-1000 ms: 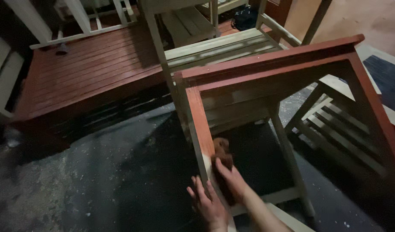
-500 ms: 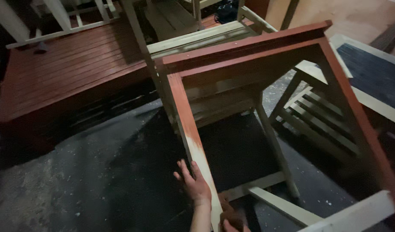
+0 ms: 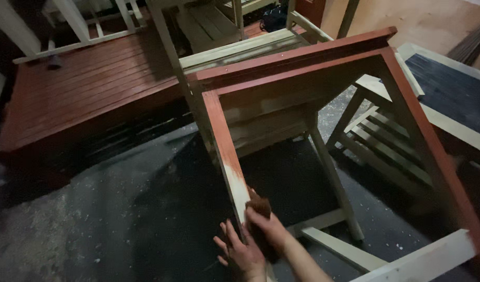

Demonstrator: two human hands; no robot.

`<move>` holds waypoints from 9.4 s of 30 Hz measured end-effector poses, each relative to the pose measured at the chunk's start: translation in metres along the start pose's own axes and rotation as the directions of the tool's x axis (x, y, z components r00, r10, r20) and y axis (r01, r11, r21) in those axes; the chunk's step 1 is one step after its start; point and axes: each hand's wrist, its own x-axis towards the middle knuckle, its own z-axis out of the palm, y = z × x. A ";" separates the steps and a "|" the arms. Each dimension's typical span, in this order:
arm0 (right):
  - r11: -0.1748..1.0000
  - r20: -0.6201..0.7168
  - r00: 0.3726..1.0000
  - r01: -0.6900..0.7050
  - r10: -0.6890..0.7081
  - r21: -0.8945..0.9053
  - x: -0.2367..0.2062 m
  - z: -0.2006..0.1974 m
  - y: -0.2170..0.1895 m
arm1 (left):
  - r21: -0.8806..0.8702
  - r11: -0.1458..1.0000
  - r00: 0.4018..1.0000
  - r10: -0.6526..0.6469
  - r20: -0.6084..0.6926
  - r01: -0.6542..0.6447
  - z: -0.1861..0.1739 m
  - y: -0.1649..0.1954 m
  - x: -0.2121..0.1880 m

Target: The person wipes a reddish-brown stain onto the legs and rails of an upside-down wooden chair frame using a cloth, working along each member. They walk to a bucket of stain, dip and wring the cloth in it, then return and continue coating the remaining unfinished white sections of the frame.

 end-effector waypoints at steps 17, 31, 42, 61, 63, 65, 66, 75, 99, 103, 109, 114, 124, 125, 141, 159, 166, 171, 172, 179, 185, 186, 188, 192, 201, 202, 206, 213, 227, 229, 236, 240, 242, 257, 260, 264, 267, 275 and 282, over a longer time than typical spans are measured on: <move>0.969 -0.139 0.975 0.145 -0.175 -0.199 -0.053 -0.111 0.178 | -0.175 0.976 0.984 0.105 -0.147 -0.130 0.011 -0.004 -0.005; 0.822 -0.017 0.937 0.298 -0.350 -0.486 -0.065 -0.119 0.190 | -0.206 0.971 0.990 0.104 -0.098 -0.123 0.010 -0.010 -0.003; 0.919 -0.068 0.975 0.177 -0.213 -0.353 -0.067 -0.107 0.172 | -0.180 0.979 0.994 0.083 -0.066 -0.094 0.010 -0.013 -0.004; 0.997 -0.270 0.963 -0.005 -0.015 -0.074 -0.058 -0.125 0.174 | -0.224 0.974 0.999 -0.009 0.054 0.021 -0.014 0.004 -0.010; 0.998 -0.309 0.951 0.004 0.015 0.059 -0.054 -0.131 0.160 | -0.207 0.978 0.999 0.011 0.039 -0.003 -0.012 0.002 -0.009; 0.970 -0.241 0.946 0.181 -0.217 -0.165 -0.053 -0.120 0.138 | -0.230 0.973 1.000 0.028 0.013 -0.024 -0.008 -0.002 -0.005; 0.923 -0.151 0.936 0.269 -0.318 -0.275 -0.057 -0.103 0.123 | -0.257 0.966 0.999 0.036 -0.002 -0.035 -0.005 -0.006 -0.004; -0.356 -0.146 0.979 -0.087 0.141 -0.930 -0.073 0.086 -0.030 | -0.825 0.453 0.926 -0.314 0.208 0.339 -0.037 -0.040 0.064; -0.361 -0.096 0.904 -0.261 -0.417 -0.895 0.060 0.159 -0.160 | -0.180 0.947 0.919 -0.193 0.344 0.266 -0.100 -0.008 0.175; -0.382 -0.034 0.904 -0.214 -0.427 -0.899 0.038 0.140 -0.131 | -0.309 0.950 0.951 0.048 0.304 0.051 -0.093 0.002 0.158; -0.390 0.069 0.887 -0.130 -0.456 -0.911 -0.009 0.093 -0.053 | -0.281 0.946 0.946 0.228 0.232 -0.160 -0.086 0.011 0.132; -0.427 0.132 0.900 -0.065 -0.416 -0.902 -0.072 0.068 0.006 | -0.210 0.923 0.923 0.356 0.143 -0.323 -0.077 0.008 0.079; 0.180 0.258 0.889 0.344 -0.379 -0.921 -0.141 -0.044 0.099 | -0.134 0.915 0.905 0.399 0.146 -0.381 -0.076 0.011 -0.022; 0.300 0.261 0.833 0.441 -0.489 -0.846 -0.143 -0.052 0.092 | -0.238 0.916 0.914 0.368 0.174 -0.323 -0.079 0.013 -0.025; 0.978 -0.045 0.991 0.133 -0.127 0.158 -0.199 0.061 -0.111 | -0.636 0.365 0.418 0.520 0.745 0.679 -0.172 0.091 -0.060; 0.966 -0.214 0.962 -0.203 0.167 -0.158 -0.182 0.199 -0.154 | -0.727 0.621 0.704 0.375 0.603 0.293 -0.343 0.094 -0.017; 0.949 0.110 0.986 -0.085 0.123 -0.304 -0.111 0.265 -0.124 | -0.672 0.732 0.896 0.217 0.388 0.114 -0.452 0.027 0.007; 0.864 0.439 0.896 0.172 0.063 -0.473 -0.070 0.355 -0.086 | -0.769 0.639 0.967 0.182 0.176 0.020 -0.532 -0.038 0.012; 0.856 0.486 0.871 0.196 0.073 -0.479 -0.070 0.376 -0.077 | -0.769 0.636 0.969 0.222 0.112 -0.057 -0.549 -0.052 0.008; 0.832 0.750 0.649 0.343 0.127 -0.437 -0.113 0.530 0.002 | -0.765 0.637 0.995 0.053 -0.087 -0.101 -0.676 -0.147 -0.029; 0.850 0.854 0.518 0.424 0.055 -0.312 -0.156 0.665 0.082 | -0.737 0.674 0.954 -0.253 -0.162 0.053 -0.788 -0.230 -0.044; 0.883 0.816 0.571 0.334 0.090 -0.331 -0.170 0.685 0.097 | -0.746 0.659 0.945 -0.294 -0.141 0.094 -0.809 -0.244 -0.048; 0.920 0.768 0.622 0.195 0.152 -0.340 -0.194 0.724 0.121 | -0.753 0.643 0.927 -0.354 -0.127 0.142 -0.844 -0.269 -0.053; 0.945 0.722 0.663 0.067 0.198 -0.321 -0.240 0.803 0.144 | -0.769 0.635 0.916 -0.345 -0.204 0.068 -0.900 -0.306 -0.058; 0.961 0.834 0.521 0.087 0.180 -0.262 -0.249 0.945 0.181 | -0.684 0.678 0.821 -0.211 -0.531 -0.269 -0.996 -0.356 -0.037; 0.963 0.856 0.495 0.122 0.152 -0.241 -0.244 0.965 0.188 | -0.696 0.631 0.808 -0.179 -0.561 -0.343 -1.007 -0.362 -0.034; 0.840 0.930 0.353 0.471 0.099 -0.268 -0.244 1.029 0.214 | -0.524 0.739 0.702 -0.099 -0.705 -0.423 -1.061 -0.384 -0.032; 0.977 0.927 0.318 0.015 0.198 -0.213 -0.285 1.123 0.277 | -0.279 0.955 0.617 -0.161 -0.770 -0.099 -1.156 -0.483 -0.075; -0.030 0.987 0.011 0.999 -0.161 -0.016 -0.328 1.268 0.467 | 0.207 0.748 0.606 -0.308 -0.734 0.631 -1.319 -0.728 -0.099; -0.206 0.981 -0.037 0.978 -0.191 -0.004 -0.322 1.277 0.490 | -0.293 0.956 0.555 -0.245 -0.795 0.003 -1.337 -0.762 -0.094; -0.892 0.932 0.224 -0.293 0.286 0.344 -0.295 1.302 0.532 | 0.130 0.626 0.498 -0.459 -0.736 0.769 -1.373 -0.842 -0.082; -0.823 0.875 0.325 -0.332 0.359 0.461 -0.290 1.307 0.538 | 0.196 0.584 0.530 -0.479 -0.700 0.788 -1.380 -0.861 -0.072; -0.784 0.841 0.376 -0.345 0.388 0.516 -0.290 1.309 0.540 | 0.214 0.605 0.553 -0.455 -0.697 0.767 -1.380 -0.872 -0.065; -0.138 0.928 0.039 0.986 -0.371 -0.096 -0.258 1.273 0.497 | 0.207 0.881 0.728 -0.197 -0.657 0.426 -1.357 -0.840 0.011; 0.629 0.857 0.397 0.769 -0.328 -0.114 -0.253 1.235 0.460 | -0.336 0.934 0.680 -0.168 -0.713 -0.122 -1.322 -0.800 0.048; 0.997 0.743 0.667 0.072 -0.058 0.014 -0.264 1.163 0.387 | 0.018 0.996 0.799 0.086 -0.595 -0.093 -1.266 -0.716 0.088; 0.999 0.627 0.777 0.031 -0.049 0.041 -0.259 1.094 0.327 | 0.501 0.865 0.865 0.225 -0.449 0.035 -1.218 -0.639 0.093; 0.359 0.627 0.631 0.776 -0.457 -0.519 -0.226 0.902 0.199 | 0.731 0.638 0.808 0.549 -0.213 -0.240 -1.073 -0.453 0.079; 0.904 0.209 0.890 0.424 -0.406 -0.049 -0.216 0.729 0.093 | 0.666 0.545 0.685 0.725 -0.070 -0.509 -0.940 -0.319 0.051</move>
